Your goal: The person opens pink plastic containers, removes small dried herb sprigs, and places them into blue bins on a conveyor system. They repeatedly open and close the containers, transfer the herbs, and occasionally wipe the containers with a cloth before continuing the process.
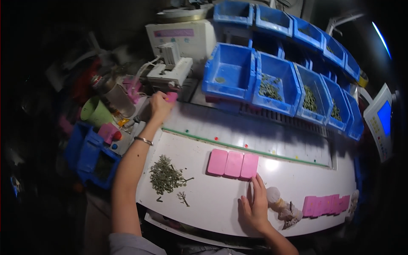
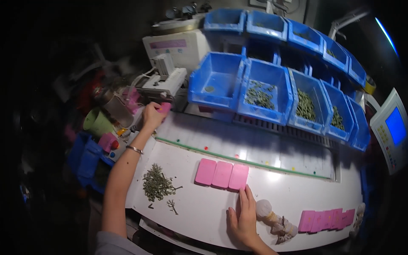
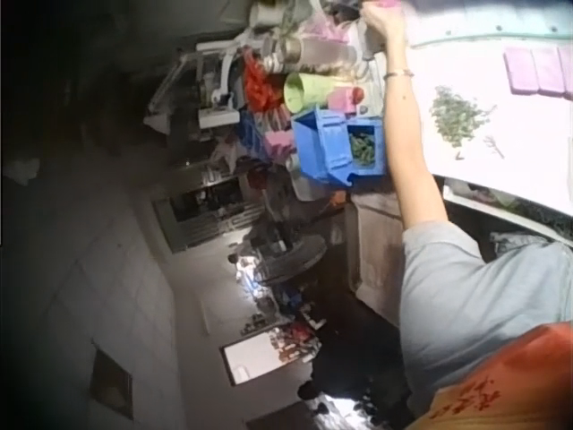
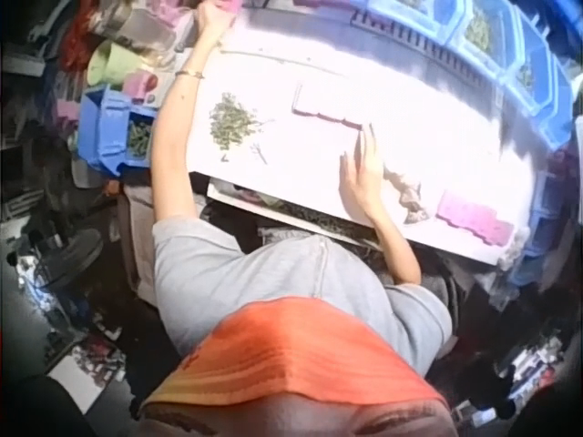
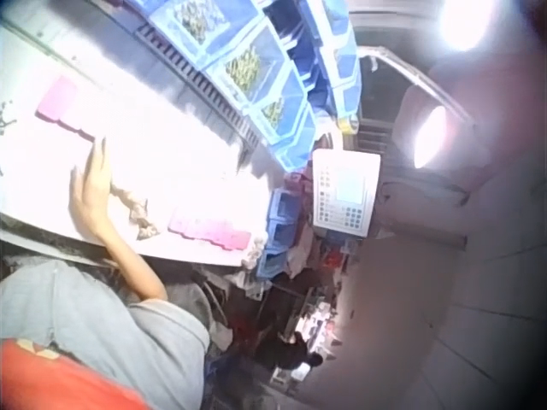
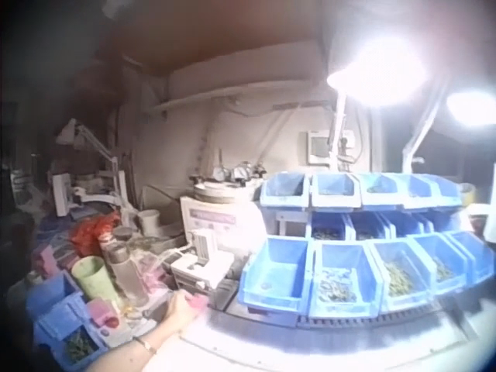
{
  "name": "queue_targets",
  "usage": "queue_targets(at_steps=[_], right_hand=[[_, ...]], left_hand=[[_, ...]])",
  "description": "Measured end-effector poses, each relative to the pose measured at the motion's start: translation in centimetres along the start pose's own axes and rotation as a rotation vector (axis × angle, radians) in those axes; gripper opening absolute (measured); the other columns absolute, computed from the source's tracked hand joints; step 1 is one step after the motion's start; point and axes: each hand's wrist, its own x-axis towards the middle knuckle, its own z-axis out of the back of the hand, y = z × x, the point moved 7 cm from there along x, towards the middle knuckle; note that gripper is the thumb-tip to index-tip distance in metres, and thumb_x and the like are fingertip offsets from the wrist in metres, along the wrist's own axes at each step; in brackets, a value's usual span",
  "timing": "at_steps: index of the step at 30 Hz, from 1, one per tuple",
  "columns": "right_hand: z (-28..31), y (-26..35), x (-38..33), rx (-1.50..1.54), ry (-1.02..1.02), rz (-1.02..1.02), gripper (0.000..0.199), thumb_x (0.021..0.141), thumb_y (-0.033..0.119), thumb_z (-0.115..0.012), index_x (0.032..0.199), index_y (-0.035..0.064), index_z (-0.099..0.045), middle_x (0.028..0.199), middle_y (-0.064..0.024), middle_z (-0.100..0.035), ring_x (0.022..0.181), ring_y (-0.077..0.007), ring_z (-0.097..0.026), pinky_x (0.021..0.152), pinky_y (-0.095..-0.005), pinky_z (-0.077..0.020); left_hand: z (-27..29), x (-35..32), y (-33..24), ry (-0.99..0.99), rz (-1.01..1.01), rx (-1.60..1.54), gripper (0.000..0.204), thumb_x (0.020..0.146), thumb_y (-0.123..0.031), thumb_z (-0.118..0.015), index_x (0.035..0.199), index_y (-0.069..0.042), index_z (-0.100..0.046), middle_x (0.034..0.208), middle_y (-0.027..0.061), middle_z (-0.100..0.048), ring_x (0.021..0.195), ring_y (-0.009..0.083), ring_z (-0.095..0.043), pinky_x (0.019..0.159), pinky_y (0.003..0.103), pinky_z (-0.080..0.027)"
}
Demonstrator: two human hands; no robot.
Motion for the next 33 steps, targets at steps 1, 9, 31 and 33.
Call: queue_targets(at_steps=[1,9,31,33], right_hand=[[0.2,-0.1,0.1,0.002,0.004,-0.012,0.068,0.076,0.003,-0.06,0.136,-0.0019,-0.028,0.139,-0.0277,-0.026,0.124,-0.0433,-0.033,0.103,-0.0426,-0.0293],[1.1,-2.1,3.7,0.094,0.001,-0.056,0.076,0.073,-0.005,-0.06,0.139,0.0012,-0.023,0.143,-0.0213,-0.024,0.132,-0.0353,-0.027,0.106,-0.0381,-0.0281],[0.3,-3.7,5.4,0.256,0.008,-0.095,0.083,0.069,-0.01,-0.064,0.141,0.0043,-0.024,0.126,-0.0215,-0.047,0.114,-0.0298,-0.05,0.094,-0.0332,-0.0422],[0.2,-3.8,5.4,0.24,0.005,-0.098,0.083,0.07,-0.011,-0.064,0.141,0.0029,-0.023,0.125,-0.0221,-0.047,0.115,-0.0299,-0.049,0.095,-0.0335,-0.0409]], left_hand=[[-0.7,0.6,0.9,0.105,0.109,-0.036,0.035,0.056,-0.025,-0.079,0.075,-0.001,-0.062,0.08,0.0194,-0.064,0.081,0.0353,-0.061,0.075,0.041,-0.049],[1.2,-4.1,-4.9,0.149,-0.229,0.098,0.028,0.07,-0.019,-0.068,0.087,0.002,-0.061,0.095,0.0205,-0.06,0.094,0.0359,-0.055,0.084,0.04,-0.044],[6.2,-25.7,-19.1,0.507,-0.356,-0.252,0.049,0.07,-0.012,-0.072,0.115,-0.003,-0.055,0.124,0.0188,-0.045,0.112,0.0356,-0.046,0.093,0.04,-0.04],[4.8,-24.6,-18.2,0.54,-0.383,-0.131,0.071,0.066,-0.025,-0.076,0.127,-0.005,-0.046,0.134,0.019,-0.034,0.124,0.0402,-0.03,0.102,0.045,-0.029]])
